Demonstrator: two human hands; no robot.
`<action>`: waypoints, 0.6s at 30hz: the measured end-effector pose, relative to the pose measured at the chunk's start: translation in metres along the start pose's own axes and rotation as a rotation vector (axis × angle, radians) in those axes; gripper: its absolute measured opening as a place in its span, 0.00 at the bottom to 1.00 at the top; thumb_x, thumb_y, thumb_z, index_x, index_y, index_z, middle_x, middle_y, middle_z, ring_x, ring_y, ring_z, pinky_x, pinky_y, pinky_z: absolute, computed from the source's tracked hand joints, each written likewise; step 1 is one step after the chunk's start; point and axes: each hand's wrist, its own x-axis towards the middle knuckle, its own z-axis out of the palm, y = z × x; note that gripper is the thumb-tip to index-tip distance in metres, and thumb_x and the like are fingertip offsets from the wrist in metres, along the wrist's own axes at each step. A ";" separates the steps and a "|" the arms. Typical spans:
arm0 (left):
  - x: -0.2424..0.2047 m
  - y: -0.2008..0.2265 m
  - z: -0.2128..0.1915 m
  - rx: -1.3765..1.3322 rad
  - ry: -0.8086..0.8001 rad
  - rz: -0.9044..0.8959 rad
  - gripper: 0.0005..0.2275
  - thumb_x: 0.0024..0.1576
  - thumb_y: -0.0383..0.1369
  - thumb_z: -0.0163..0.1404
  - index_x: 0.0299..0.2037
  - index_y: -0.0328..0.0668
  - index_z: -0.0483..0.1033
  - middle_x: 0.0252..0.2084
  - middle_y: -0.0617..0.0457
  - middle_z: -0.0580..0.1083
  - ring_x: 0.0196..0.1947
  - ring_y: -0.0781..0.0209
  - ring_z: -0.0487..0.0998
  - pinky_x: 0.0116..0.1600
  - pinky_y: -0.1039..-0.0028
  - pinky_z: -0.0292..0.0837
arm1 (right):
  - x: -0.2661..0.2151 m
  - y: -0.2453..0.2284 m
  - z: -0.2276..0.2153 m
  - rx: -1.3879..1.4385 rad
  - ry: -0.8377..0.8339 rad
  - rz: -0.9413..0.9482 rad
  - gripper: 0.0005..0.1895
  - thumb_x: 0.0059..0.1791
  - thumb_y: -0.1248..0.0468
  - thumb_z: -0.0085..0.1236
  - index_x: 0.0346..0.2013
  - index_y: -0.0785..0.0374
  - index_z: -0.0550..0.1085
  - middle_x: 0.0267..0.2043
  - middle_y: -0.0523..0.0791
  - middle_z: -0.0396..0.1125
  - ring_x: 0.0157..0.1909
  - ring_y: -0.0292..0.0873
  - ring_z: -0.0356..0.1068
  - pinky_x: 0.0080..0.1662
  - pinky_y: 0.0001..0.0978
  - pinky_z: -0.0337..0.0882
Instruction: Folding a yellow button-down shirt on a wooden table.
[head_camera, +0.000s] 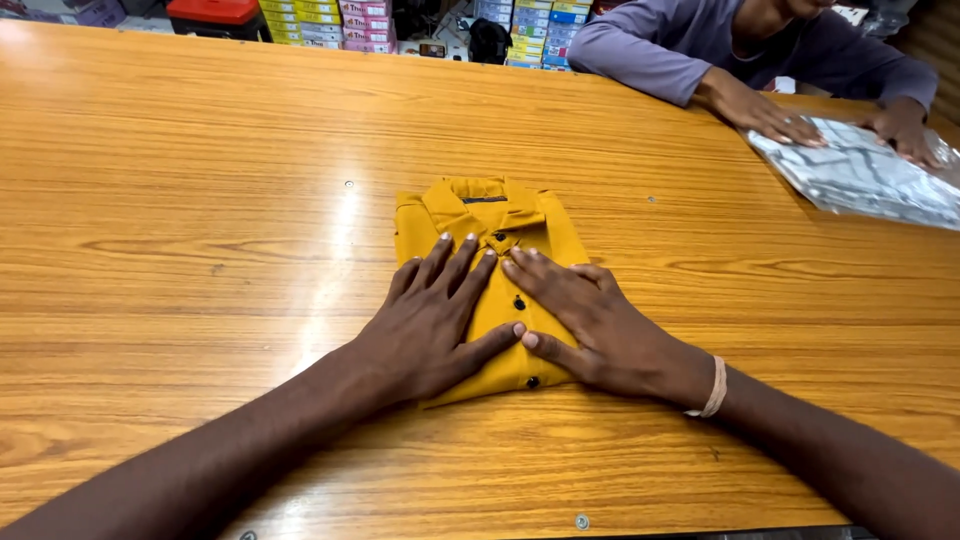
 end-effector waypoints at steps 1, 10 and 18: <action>-0.001 0.000 -0.001 -0.005 0.000 -0.001 0.41 0.61 0.63 0.30 0.75 0.37 0.41 0.77 0.37 0.41 0.76 0.38 0.35 0.72 0.45 0.33 | 0.000 0.000 0.000 -0.001 -0.005 0.001 0.42 0.56 0.38 0.33 0.78 0.58 0.45 0.82 0.51 0.38 0.82 0.49 0.36 0.71 0.52 0.38; 0.001 0.001 -0.007 0.008 -0.024 -0.030 0.41 0.59 0.64 0.29 0.76 0.42 0.42 0.78 0.41 0.41 0.78 0.42 0.35 0.73 0.47 0.33 | 0.000 0.013 0.000 0.006 -0.125 0.107 0.41 0.56 0.40 0.29 0.77 0.59 0.42 0.82 0.49 0.35 0.81 0.49 0.34 0.72 0.50 0.37; 0.003 -0.003 -0.012 0.027 -0.045 -0.099 0.47 0.55 0.70 0.31 0.76 0.43 0.41 0.79 0.38 0.37 0.78 0.41 0.31 0.74 0.47 0.30 | 0.000 0.019 0.008 -0.047 -0.089 0.240 0.40 0.56 0.40 0.27 0.76 0.59 0.44 0.81 0.47 0.36 0.81 0.45 0.35 0.73 0.44 0.39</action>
